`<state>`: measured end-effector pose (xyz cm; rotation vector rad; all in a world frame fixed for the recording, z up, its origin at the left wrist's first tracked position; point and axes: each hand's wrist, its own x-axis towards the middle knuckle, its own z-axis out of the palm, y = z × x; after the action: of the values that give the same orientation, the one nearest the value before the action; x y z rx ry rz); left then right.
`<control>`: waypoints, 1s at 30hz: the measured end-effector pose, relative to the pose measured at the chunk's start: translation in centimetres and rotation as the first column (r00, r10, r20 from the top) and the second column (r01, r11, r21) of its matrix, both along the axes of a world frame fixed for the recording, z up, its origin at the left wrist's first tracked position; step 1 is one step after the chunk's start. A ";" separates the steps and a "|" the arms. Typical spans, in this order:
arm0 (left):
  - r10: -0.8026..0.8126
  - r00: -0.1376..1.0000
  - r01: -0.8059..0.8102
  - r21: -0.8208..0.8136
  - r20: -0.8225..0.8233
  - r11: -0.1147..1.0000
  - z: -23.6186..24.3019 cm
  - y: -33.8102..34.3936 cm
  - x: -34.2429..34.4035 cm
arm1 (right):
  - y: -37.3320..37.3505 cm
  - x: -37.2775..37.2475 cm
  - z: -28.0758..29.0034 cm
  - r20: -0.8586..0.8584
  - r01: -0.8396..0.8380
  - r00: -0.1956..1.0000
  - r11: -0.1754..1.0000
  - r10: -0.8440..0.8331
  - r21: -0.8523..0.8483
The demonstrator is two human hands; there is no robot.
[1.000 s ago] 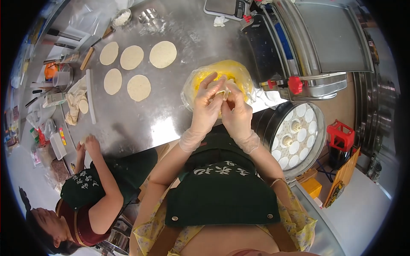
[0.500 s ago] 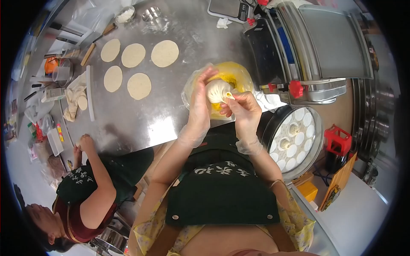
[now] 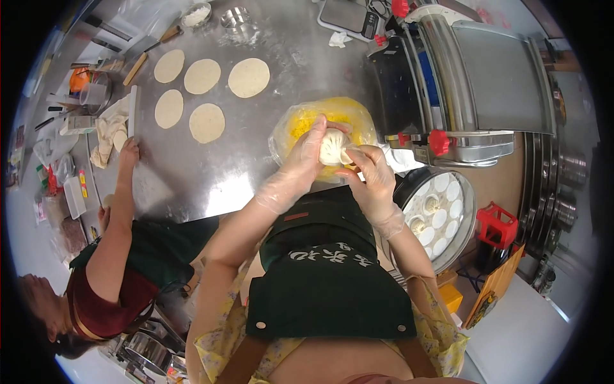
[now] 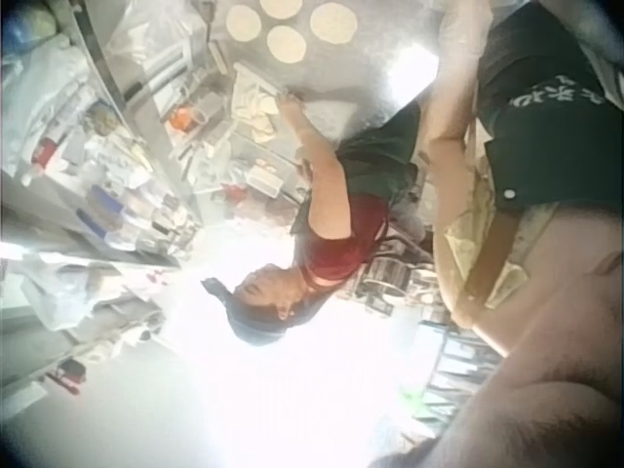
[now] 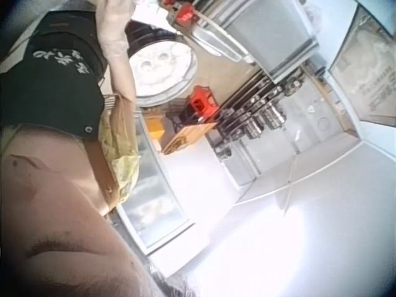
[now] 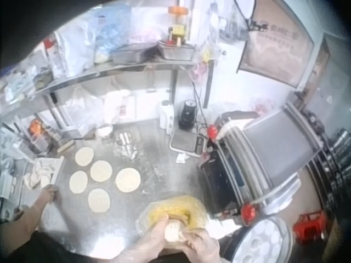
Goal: Filling dough wrappers with a yellow bun filling and pleating the edges to create steamed buns.
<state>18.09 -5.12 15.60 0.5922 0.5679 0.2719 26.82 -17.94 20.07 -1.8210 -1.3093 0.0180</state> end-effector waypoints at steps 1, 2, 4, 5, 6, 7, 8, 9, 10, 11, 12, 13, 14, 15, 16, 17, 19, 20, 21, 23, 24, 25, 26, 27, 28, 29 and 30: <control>-0.121 0.992 0.120 -0.045 -0.033 0.992 0.3 0.5 0.1 | -0.4 0.5 0.3 0.091 -0.062 0.994 0.997 0.066 -0.047; -0.117 0.993 0.116 -0.043 -0.030 0.992 0.8 1.1 0.2 | -0.7 1.2 0.5 0.094 -0.066 0.993 0.997 0.070 -0.046; -0.469 0.872 0.478 0.036 -0.143 0.878 2.2 2.3 0.3 | -1.0 2.6 0.7 0.201 -0.284 0.933 0.954 0.299 -0.099; -0.458 0.877 0.467 0.038 -0.143 0.883 3.0 2.4 0.6 | -0.8 3.1 1.2 0.202 -0.295 0.929 0.950 0.310 -0.098; -0.504 0.846 0.525 0.115 -0.172 0.843 3.7 2.4 1.0 | -0.4 3.6 2.1 0.236 -0.404 0.876 0.907 0.420 -0.118; -0.550 0.810 0.584 0.189 -0.204 0.790 4.7 2.6 1.4 | -0.1 3.9 2.9 0.270 -0.500 0.810 0.854 0.520 -0.145; -0.716 0.652 0.758 0.202 -0.249 0.620 5.5 3.8 2.0 | 0.0 4.2 3.2 0.271 -0.504 0.807 0.851 0.524 -0.147; -0.714 0.656 0.755 0.204 -0.246 0.623 5.7 4.6 2.5 | 0.1 4.3 3.4 0.282 -0.539 0.785 0.833 0.551 -0.126; -0.839 0.511 0.859 0.146 -0.185 0.491 6.0 5.4 2.9 | 0.3 4.5 3.6 0.295 -0.579 0.759 0.809 0.580 -0.101; -0.931 0.347 0.936 0.099 -0.113 0.337 6.2 5.7 3.1 | 0.2 4.7 3.8 0.300 -0.587 0.752 0.804 0.586 -0.099; -0.928 0.355 0.933 0.103 -0.116 0.344 5.3 4.7 2.7 | -0.1 5.0 3.8 0.244 -0.556 0.802 0.831 0.545 -0.025; -0.782 0.619 0.758 0.204 0.076 0.619 3.4 3.2 2.0 | -0.1 5.5 3.8 0.187 -0.513 0.848 0.857 0.496 0.049; -0.551 0.783 0.500 0.234 0.288 0.834 2.0 1.9 1.5 | -0.2 6.0 3.4 0.132 -0.502 0.860 0.863 0.493 0.050; -0.553 0.782 0.502 0.235 0.287 0.832 1.5 0.6 1.1 | 0.0 6.1 3.5 0.133 -0.500 0.861 0.865 0.490 0.051; -0.391 0.859 0.416 -0.003 0.331 0.910 1.5 -0.9 0.8 | 0.3 6.2 3.7 0.071 -0.508 0.860 0.861 0.505 0.016; -0.216 0.919 0.304 -0.244 0.329 0.921 1.5 -1.9 0.8 | 0.5 6.3 3.7 0.008 -0.517 0.856 0.856 0.517 -0.019; -0.164 0.972 0.210 -0.300 0.169 0.931 1.5 -2.5 1.4 | 0.3 7.0 3.4 0.079 -0.573 0.815 0.819 0.573 -0.034; -0.151 0.967 0.200 -0.243 0.206 0.949 1.4 -2.7 1.3 | 0.2 7.1 3.1 0.102 -0.577 0.809 0.815 0.579 -0.052; -0.140 0.960 0.187 -0.185 0.244 0.965 1.3 -2.8 1.1 | 0.1 7.1 2.8 0.126 -0.580 0.802 0.811 0.584 -0.070; 0.010 0.970 0.020 -0.120 0.242 0.993 0.5 -3.5 1.1 | 0.3 6.5 2.3 0.101 -0.503 0.860 0.864 0.500 0.004; 0.151 0.956 -0.141 -0.059 0.250 0.988 0.1 -3.9 1.1 | 0.3 6.0 2.1 0.067 -0.410 0.912 0.909 0.406 0.071; 0.158 0.955 -0.149 -0.056 0.252 0.987 0.3 -4.1 1.3 | 0.3 5.3 1.9 0.069 -0.417 0.908 0.906 0.413 0.074; 0.249 0.929 -0.262 0.012 0.273 0.965 0.8 -4.3 1.6 | -0.1 4.2 1.9 -0.142 -0.248 0.957 0.968 0.251 0.040; 0.334 0.893 -0.372 0.077 0.301 0.925 1.0 -4.6 1.8 | -0.1 3.2 1.8 -0.339 -0.080 0.939 0.996 0.065 -0.031; 0.354 0.878 -0.403 0.100 0.321 0.910 1.0 -4.8 1.9 | 0.0 2.5 1.2 -0.355 -0.039 0.934 0.999 0.036 -0.003; 0.353 0.878 -0.403 0.101 0.322 0.910 1.0 -4.8 1.9 | 0.0 2.5 1.2 -0.355 -0.039 0.934 0.999 0.036 -0.001; 0.339 0.878 -0.387 0.086 0.339 0.918 1.1 -4.8 1.7 | 0.1 2.6 1.2 -0.283 -0.073 0.956 0.997 0.080 0.035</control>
<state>19.78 -9.89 16.66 0.5704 0.3423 0.7618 29.41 -17.87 21.31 -1.6749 -1.1681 0.2947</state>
